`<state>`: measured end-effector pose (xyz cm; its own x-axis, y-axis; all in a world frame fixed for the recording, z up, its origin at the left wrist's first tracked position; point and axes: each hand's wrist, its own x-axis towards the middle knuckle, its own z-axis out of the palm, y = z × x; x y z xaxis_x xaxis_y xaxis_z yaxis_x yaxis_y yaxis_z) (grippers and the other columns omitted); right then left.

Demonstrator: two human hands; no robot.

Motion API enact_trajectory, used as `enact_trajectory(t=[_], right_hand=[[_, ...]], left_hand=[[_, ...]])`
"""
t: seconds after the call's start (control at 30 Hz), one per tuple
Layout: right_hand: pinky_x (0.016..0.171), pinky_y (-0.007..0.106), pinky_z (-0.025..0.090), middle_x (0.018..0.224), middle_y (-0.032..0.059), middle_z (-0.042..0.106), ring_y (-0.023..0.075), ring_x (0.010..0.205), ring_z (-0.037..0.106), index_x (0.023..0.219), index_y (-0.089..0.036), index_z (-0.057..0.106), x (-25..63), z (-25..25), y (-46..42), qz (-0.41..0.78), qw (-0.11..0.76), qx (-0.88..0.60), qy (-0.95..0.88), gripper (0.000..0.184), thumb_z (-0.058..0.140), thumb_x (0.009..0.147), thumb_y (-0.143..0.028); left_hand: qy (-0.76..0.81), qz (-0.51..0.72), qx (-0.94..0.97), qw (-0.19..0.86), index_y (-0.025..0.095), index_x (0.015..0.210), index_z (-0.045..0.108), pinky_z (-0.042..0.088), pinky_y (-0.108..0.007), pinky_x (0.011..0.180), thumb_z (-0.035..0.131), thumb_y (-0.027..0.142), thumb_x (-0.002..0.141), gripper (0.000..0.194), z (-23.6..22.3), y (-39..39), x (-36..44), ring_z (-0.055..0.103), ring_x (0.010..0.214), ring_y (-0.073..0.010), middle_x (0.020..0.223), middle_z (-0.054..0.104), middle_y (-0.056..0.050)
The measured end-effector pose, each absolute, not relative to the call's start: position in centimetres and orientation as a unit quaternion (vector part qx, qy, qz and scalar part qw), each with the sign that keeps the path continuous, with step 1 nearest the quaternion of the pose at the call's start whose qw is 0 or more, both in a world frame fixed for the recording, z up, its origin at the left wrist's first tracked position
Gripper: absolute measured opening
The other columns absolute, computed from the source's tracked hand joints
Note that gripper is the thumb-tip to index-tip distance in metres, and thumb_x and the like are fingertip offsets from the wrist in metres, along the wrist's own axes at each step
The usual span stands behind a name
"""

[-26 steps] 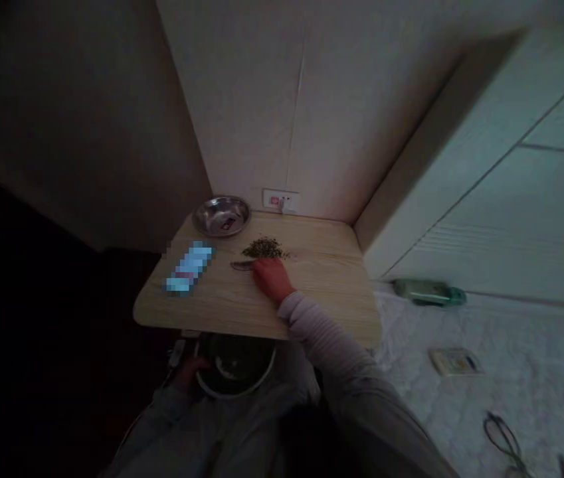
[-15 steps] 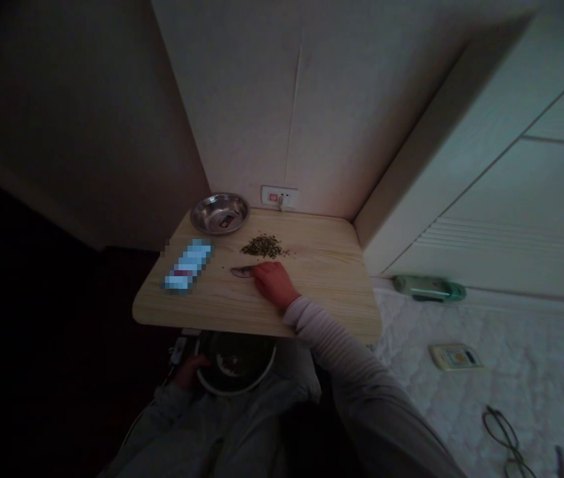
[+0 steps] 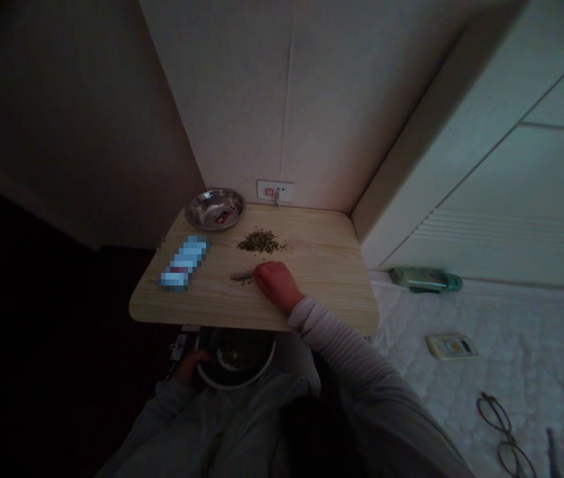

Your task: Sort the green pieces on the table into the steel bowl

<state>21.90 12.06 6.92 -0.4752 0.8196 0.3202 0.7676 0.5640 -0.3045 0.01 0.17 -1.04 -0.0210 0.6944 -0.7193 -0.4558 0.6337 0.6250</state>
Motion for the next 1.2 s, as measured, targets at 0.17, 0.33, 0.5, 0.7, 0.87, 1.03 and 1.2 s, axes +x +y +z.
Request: enact_trajectory(t=[0.17, 0.33, 0.5, 0.7, 0.87, 1.03, 1.2], right_hand=[[0.069, 0.026, 0.035, 0.081, 0.0048, 0.058, 0.0149, 0.077, 0.05, 0.082, -0.016, 0.053, 21.1, 7.5, 14.1, 0.069, 0.263, -0.47, -0.84, 0.017, 0.038, 0.078, -0.023], [0.071, 0.026, 0.035, 0.083, 0.0047, 0.058, 0.0144, 0.079, 0.05, 0.084, -0.016, 0.054, 18.5, 8.6, 16.5, 0.074, 0.258, -0.44, -0.857, 0.017, 0.038, 0.077, -0.021], [0.071, 0.025, 0.034, 0.084, 0.0045, 0.058, 0.0139, 0.079, 0.05, 0.084, -0.016, 0.054, 15.7, 8.8, 17.8, 0.062, 0.192, -0.411, -0.889, 0.018, 0.038, 0.077, -0.02], [0.069, 0.026, 0.033, 0.083, 0.0056, 0.058, 0.0151, 0.077, 0.051, 0.084, -0.016, 0.054, 14.7, 8.4, 18.2, 0.053, 0.161, -0.416, -0.893, 0.018, 0.038, 0.076, -0.018], [0.069, 0.025, 0.033, 0.082, 0.0041, 0.058, 0.0142, 0.076, 0.051, 0.083, -0.016, 0.054, 15.0, 8.4, 17.6, 0.058, 0.154, -0.378, -0.911, 0.016, 0.04, 0.075, -0.017], [0.069, 0.023, 0.033, 0.081, 0.0037, 0.058, 0.0128, 0.075, 0.05, 0.082, -0.016, 0.054, 15.9, 8.6, 16.8, 0.082, 0.156, -0.348, -0.921, 0.016, 0.04, 0.075, -0.018], [0.069, 0.024, 0.033, 0.082, 0.0037, 0.058, 0.0129, 0.076, 0.05, 0.083, -0.016, 0.053, 16.0, 8.8, 16.5, 0.086, 0.159, -0.357, -0.916, 0.015, 0.04, 0.076, -0.018]], left_hand=[[0.587, 0.407, 0.115, 0.69, 0.014, 0.071, 0.061, 0.042, -0.034, 0.059, 0.051, 0.006, 0.038, 0.035, -1.0, 0.1, 0.0, 0.058, 0.07, -0.0247, 0.062, 0.064, -0.002], [0.595, 0.411, 0.132, 0.678, 0.015, 0.066, 0.06, 0.041, -0.033, 0.06, 0.051, 0.007, 0.038, 0.03, -0.7, 0.0, 0.0, 0.057, 0.07, -0.0244, 0.059, 0.063, -0.001], [0.586, 0.418, 0.141, 0.679, 0.015, 0.064, 0.059, 0.041, -0.034, 0.063, 0.05, 0.007, 0.038, 0.028, -0.4, 0.0, -0.1, 0.056, 0.073, -0.025, 0.055, 0.061, 0.0], [0.568, 0.441, 0.147, 0.679, 0.015, 0.062, 0.058, 0.041, -0.032, 0.063, 0.049, 0.007, 0.037, 0.027, 0.2, -0.3, 0.2, 0.056, 0.07, -0.0234, 0.048, 0.058, 0.001], [0.582, 0.433, 0.149, 0.672, 0.015, 0.06, 0.058, 0.041, -0.033, 0.062, 0.051, 0.007, 0.038, 0.025, 0.2, -0.3, -0.1, 0.056, 0.07, -0.0241, 0.047, 0.058, 0.0], [0.588, 0.438, 0.105, 0.672, 0.015, 0.069, 0.059, 0.041, -0.033, 0.062, 0.051, 0.006, 0.038, 0.033, -0.6, -0.4, -0.8, 0.057, 0.071, -0.024, 0.055, 0.061, -0.001], [0.592, 0.448, 0.104, 0.662, 0.015, 0.068, 0.06, 0.041, -0.033, 0.062, 0.051, 0.008, 0.039, 0.031, -1.2, -0.6, -1.1, 0.057, 0.072, -0.0246, 0.058, 0.062, -0.001]])
